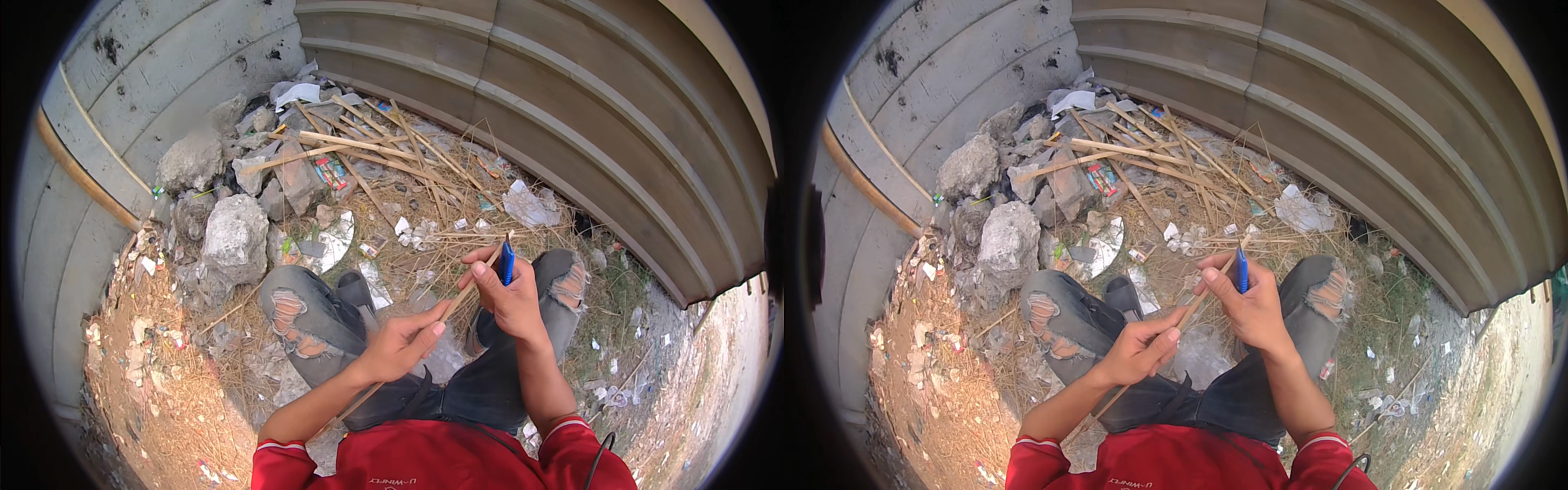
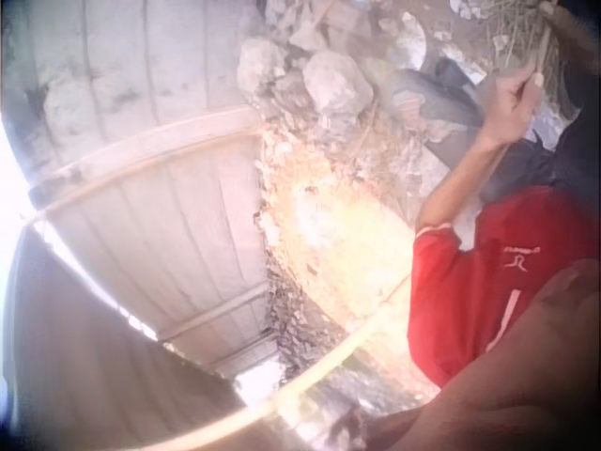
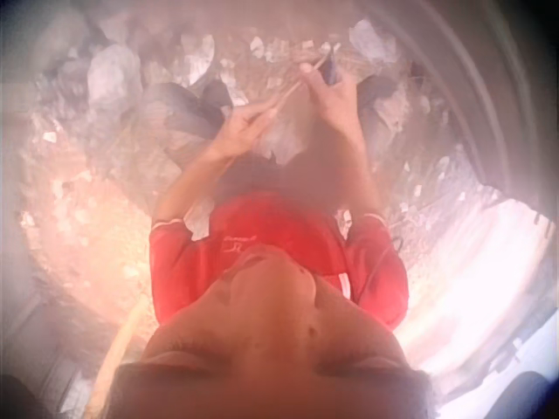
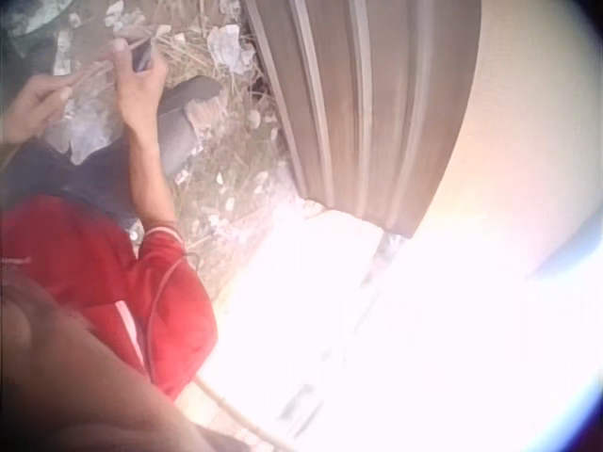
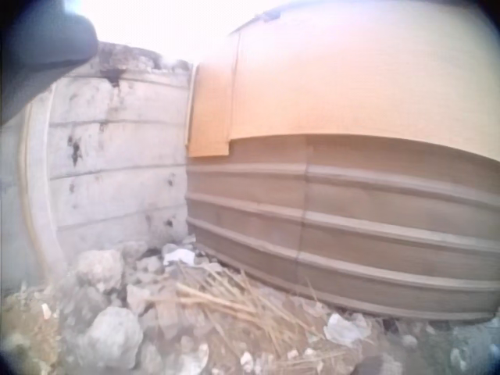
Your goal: The person sits on the ground and uses a blue utility knife to strip and cut thin bamboo sticks. They hold the sticks with one hand and carefully shave the surface and trim the ends with the other. The person occasionally switches to a large machete to split or chop the bamboo pieces.
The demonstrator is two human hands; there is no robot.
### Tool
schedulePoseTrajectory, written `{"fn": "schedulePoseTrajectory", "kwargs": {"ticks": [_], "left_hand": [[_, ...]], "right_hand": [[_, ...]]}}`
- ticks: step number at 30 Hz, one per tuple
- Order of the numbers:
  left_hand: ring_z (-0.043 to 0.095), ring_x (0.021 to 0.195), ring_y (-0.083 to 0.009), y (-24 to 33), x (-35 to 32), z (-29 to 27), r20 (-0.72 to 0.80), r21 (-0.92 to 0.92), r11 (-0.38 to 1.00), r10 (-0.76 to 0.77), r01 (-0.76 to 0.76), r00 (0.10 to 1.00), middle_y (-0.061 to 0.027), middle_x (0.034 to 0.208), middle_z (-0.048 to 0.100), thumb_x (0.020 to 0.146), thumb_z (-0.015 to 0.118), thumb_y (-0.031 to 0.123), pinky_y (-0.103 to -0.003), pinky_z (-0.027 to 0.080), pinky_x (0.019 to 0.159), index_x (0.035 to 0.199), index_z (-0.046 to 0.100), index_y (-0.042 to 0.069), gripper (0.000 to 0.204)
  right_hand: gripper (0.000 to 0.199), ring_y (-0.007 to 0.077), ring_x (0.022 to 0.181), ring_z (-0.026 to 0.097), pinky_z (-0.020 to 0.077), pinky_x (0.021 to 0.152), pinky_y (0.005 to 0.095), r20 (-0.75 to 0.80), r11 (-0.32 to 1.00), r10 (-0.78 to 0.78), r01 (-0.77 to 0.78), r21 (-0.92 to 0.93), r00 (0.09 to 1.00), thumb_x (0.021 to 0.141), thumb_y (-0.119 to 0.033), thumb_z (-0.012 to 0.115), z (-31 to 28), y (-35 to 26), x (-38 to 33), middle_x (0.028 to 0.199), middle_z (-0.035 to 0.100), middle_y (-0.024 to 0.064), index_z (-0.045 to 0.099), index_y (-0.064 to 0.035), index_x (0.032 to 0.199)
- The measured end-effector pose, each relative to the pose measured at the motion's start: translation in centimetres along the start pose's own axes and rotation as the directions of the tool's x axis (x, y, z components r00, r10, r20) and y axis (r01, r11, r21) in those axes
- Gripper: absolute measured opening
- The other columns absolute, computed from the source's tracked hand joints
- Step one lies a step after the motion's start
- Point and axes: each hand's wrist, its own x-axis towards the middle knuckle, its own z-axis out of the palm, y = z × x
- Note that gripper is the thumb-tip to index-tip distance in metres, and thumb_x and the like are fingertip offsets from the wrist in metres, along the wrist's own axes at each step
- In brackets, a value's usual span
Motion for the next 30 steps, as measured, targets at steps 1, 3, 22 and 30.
{"fn": "schedulePoseTrajectory", "kwargs": {"ticks": [1,3,22,30], "left_hand": [[0.044,0.065,-0.0050,0.5,-0.8,0.8,-0.003,0.078,0.997,-0.008,0.008,1.000,0.0027,0.072,0.049,0.107,0.057,0.021,-0.024,0.040,0.062,0.154,0.044,0.001,0.053],[0.047,0.064,-0.0065,-0.3,-3.2,0.9,0.026,0.280,0.960,0.016,-0.022,1.000,0.0008,0.071,0.051,0.105,0.061,0.021,-0.025,0.042,0.062,0.154,0.044,0.001,0.056],[0.049,0.060,-0.0085,-5.2,-12.0,5.6,-0.206,0.573,0.819,0.139,0.004,0.969,-0.0047,0.069,0.059,0.094,0.073,0.008,-0.027,0.040,0.056,0.127,0.071,0.000,0.034],[0.061,0.066,-0.0126,-3.8,-8.9,7.1,-0.260,0.614,0.779,0.052,0.124,0.964,-0.0123,0.082,0.067,0.096,0.071,0.011,-0.026,0.048,0.063,0.133,0.066,0.001,0.039]], "right_hand": [[0.032,0.0026,0.057,0.050,0.0387,0.051,0.0221,-0.058,0.994,-0.101,0.104,0.043,0.993,0.101,-0.026,0.069,0.2,0.5,-0.9,0.083,0.069,0.0047,0.066,0.0008,0.119],[0.033,0.0017,0.052,0.045,0.0339,0.047,0.0211,-0.162,0.982,-0.117,0.139,0.130,0.980,0.102,-0.026,0.068,-0.3,0.0,-2.6,0.083,0.069,0.0062,0.065,0.0015,0.120],[0.047,0.0023,0.043,0.038,0.0298,0.041,0.0199,-0.625,0.940,-0.041,0.243,0.241,0.779,0.106,-0.029,0.056,-9.4,2.6,-9.8,0.085,0.069,0.0080,0.052,0.0025,0.141],[0.039,0.0016,0.044,0.038,0.0316,0.043,0.0200,-0.440,0.882,-0.021,0.224,0.414,0.898,0.106,-0.026,0.059,-7.8,4.6,-6.6,0.085,0.070,0.0090,0.058,0.0019,0.134]]}}
